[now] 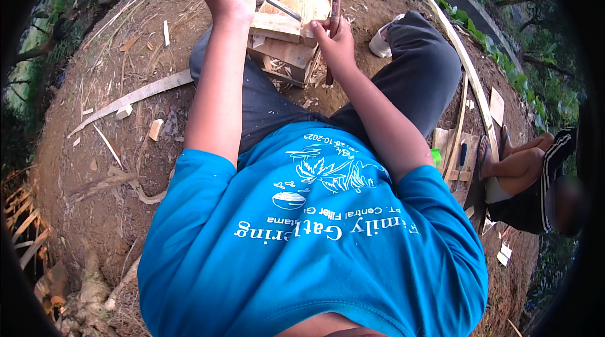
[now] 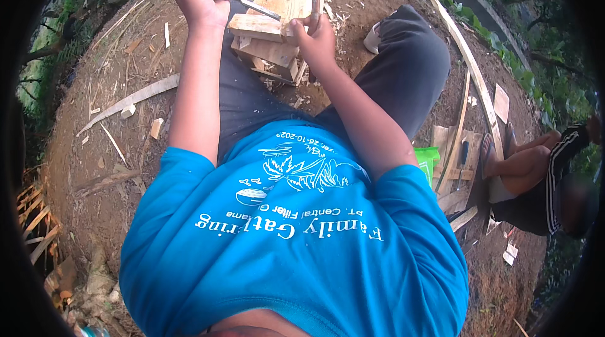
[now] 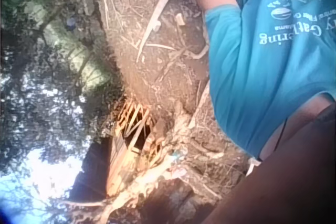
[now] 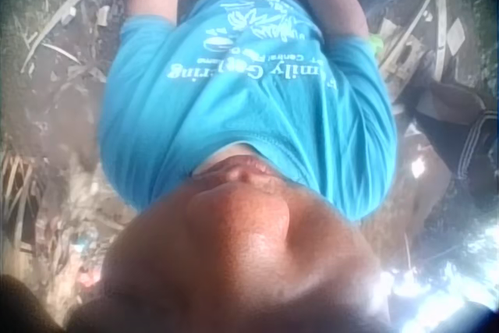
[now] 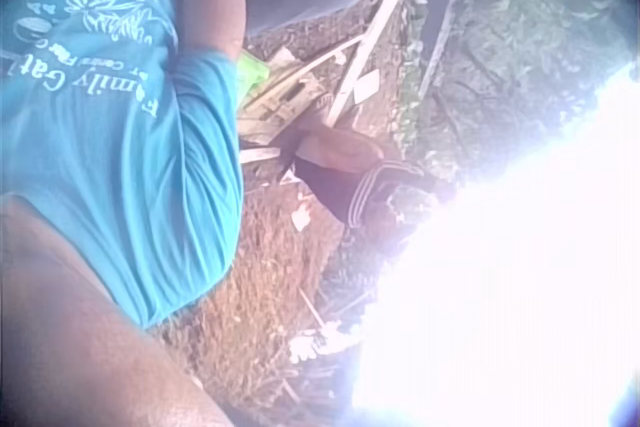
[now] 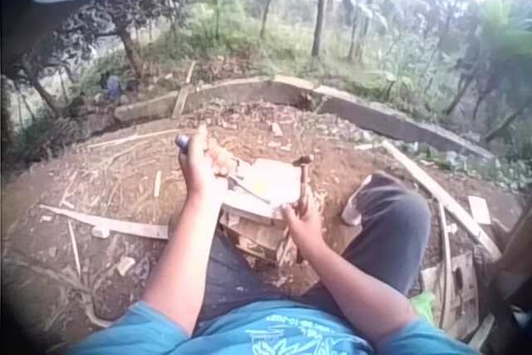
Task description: The person carves a piece of wood using a chisel and a hammer, and then uses a knife to refine the shape.
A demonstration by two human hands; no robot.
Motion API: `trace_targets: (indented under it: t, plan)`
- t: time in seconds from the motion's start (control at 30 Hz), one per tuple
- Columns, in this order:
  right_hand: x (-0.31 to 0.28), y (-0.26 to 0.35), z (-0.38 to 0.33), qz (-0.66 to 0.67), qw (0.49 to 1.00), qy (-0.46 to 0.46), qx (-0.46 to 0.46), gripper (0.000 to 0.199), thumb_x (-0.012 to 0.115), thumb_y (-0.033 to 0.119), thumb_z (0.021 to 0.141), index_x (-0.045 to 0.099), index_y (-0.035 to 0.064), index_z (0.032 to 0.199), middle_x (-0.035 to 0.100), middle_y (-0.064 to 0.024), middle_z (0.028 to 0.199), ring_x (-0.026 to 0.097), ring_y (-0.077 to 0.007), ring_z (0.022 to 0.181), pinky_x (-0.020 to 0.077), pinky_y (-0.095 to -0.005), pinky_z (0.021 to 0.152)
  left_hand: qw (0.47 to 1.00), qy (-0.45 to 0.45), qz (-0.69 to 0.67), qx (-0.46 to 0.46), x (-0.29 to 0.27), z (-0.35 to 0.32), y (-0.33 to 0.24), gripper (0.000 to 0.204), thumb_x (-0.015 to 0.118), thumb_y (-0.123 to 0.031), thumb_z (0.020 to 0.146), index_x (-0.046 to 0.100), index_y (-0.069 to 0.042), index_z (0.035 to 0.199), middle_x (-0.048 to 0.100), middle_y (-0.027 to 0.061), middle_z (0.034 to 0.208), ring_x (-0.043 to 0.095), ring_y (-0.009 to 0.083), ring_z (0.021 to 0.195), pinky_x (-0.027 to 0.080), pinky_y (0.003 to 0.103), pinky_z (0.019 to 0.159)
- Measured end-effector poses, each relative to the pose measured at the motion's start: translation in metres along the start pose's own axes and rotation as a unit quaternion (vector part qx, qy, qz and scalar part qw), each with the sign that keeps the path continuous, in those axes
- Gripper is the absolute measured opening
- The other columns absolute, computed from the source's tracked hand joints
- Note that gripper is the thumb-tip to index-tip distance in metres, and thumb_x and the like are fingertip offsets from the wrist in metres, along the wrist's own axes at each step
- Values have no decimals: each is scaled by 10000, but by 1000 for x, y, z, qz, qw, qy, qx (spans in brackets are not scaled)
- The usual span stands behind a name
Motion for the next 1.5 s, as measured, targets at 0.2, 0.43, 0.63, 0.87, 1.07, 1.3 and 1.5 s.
trace_targets:
  t: [0.2, 0.43, 0.63, 0.87, 1.07, 1.3, 1.5]
  plan:
    - [0, 7, -43, 77, 995, 41, -39, 218, 736, 149, 935, 590, 18, 1030, 757, -78, 1022, 699, -123, 785, 549, -297, 680, 989, 141, 36, -9, -2, -39, -22, 296, 565, -206, 994, 422, -153, 740, 326, -37, 513, 307, 99, 439, 292, 295, 455]
    - [-17, 17, -73, -207, 977, 34, -47, 400, 840, 224, 828, 577, 46, 1071, 718, -182, 997, 724, -338, 878, 545, -424, 752, 979, 194, 61, 17, -9, -64, -36, 313, 520, -206, 1013, 417, -145, 724, 325, -35, 510, 289, 95, 427, 295, 288, 448]
    - [-22, 24, -65, -164, 985, 9, -54, 457, 887, 264, 775, 530, 59, 975, 718, -176, 1179, 691, -330, 1091, 520, -434, 899, 979, 177, 93, 40, 6, -82, -11, 355, 535, -161, 1016, 392, -131, 693, 339, -42, 518, 317, 71, 423, 309, 271, 428]
    - [-23, 19, -62, -162, 985, 31, -49, 473, 885, 262, 780, 558, 17, 1017, 731, -156, 1170, 714, -300, 1019, 533, -408, 845, 967, 215, 128, 42, 14, -84, 15, 330, 572, -152, 1018, 420, -108, 729, 379, -26, 531, 352, 74, 433, 327, 277, 430]
    - [-24, 18, -63, -160, 985, 17, -64, 447, 861, 291, 811, 608, 2, 1041, 741, -158, 1072, 723, -273, 937, 536, -396, 801, 943, 272, 176, 76, 15, -88, 28, 323, 594, -130, 1019, 432, -95, 741, 411, -25, 547, 399, 77, 448, 344, 281, 436]
    - [-71, 127, -51, -12, 994, 65, -82, 365, 501, 313, 1090, 676, 8, 1189, 550, 32, 764, 487, -62, 676, 405, -259, 588, 932, 270, 228, 88, 15, -76, 37, 286, 594, -137, 1032, 477, -93, 774, 432, -44, 565, 420, 53, 457, 348, 249, 421]
    - [-109, 264, -59, -77, 954, 160, -240, 363, 420, 311, 1121, 610, 41, 1271, 461, 47, 743, 417, -33, 590, 354, -218, 523, 929, 250, 244, 119, 14, -71, 46, 260, 628, -143, 1019, 502, -91, 797, 486, -43, 591, 439, 34, 461, 351, 234, 415]
Point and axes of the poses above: each hand's wrist, its own z-axis towards the middle knuckle, its own x-axis out of the palm, y = z × x, the point moved 1 cm from there along z, towards the middle knuckle
